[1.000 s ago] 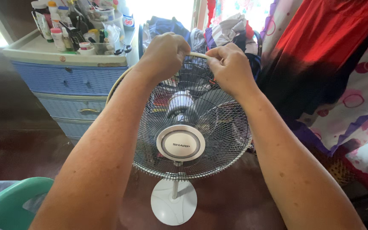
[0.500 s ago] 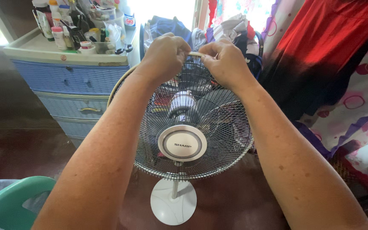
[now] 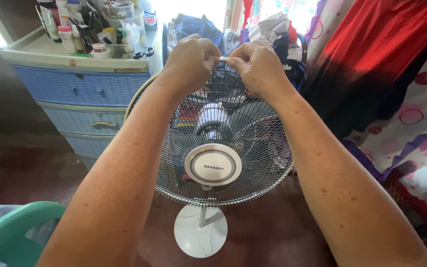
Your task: The person repeatedly aligns and secures the front wire cage of a standing electric fan by hand, pressing around the rim to engage the clips. The fan remains stationary on the floor while the person adjusts the cage multiple times.
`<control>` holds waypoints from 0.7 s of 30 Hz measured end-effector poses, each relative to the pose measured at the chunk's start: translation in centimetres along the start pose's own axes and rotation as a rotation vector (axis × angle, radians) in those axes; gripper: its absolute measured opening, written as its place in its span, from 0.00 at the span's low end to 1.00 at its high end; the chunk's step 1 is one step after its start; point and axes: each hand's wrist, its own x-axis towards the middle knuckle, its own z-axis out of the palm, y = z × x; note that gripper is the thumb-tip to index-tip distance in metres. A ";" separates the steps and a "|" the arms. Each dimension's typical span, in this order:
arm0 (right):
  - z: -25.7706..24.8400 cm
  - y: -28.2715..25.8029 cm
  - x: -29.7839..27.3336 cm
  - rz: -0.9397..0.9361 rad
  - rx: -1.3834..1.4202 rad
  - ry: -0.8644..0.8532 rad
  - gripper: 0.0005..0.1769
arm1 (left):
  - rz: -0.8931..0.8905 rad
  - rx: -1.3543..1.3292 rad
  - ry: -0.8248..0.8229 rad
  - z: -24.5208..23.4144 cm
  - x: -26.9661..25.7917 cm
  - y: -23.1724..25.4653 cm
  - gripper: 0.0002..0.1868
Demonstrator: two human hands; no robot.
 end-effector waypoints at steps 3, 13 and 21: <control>0.0 0.0 0.0 -0.001 -0.004 0.004 0.12 | 0.048 0.040 0.016 0.3 0.4 -0.2 0.07; 1.2 0.4 -0.1 -0.126 -0.011 0.107 0.08 | 0.076 0.017 0.067 1.6 0.5 0.0 0.06; 2.2 -2.1 -5.6 -0.276 -0.220 0.307 0.19 | 0.196 0.174 0.223 1.7 -5.0 3.0 0.16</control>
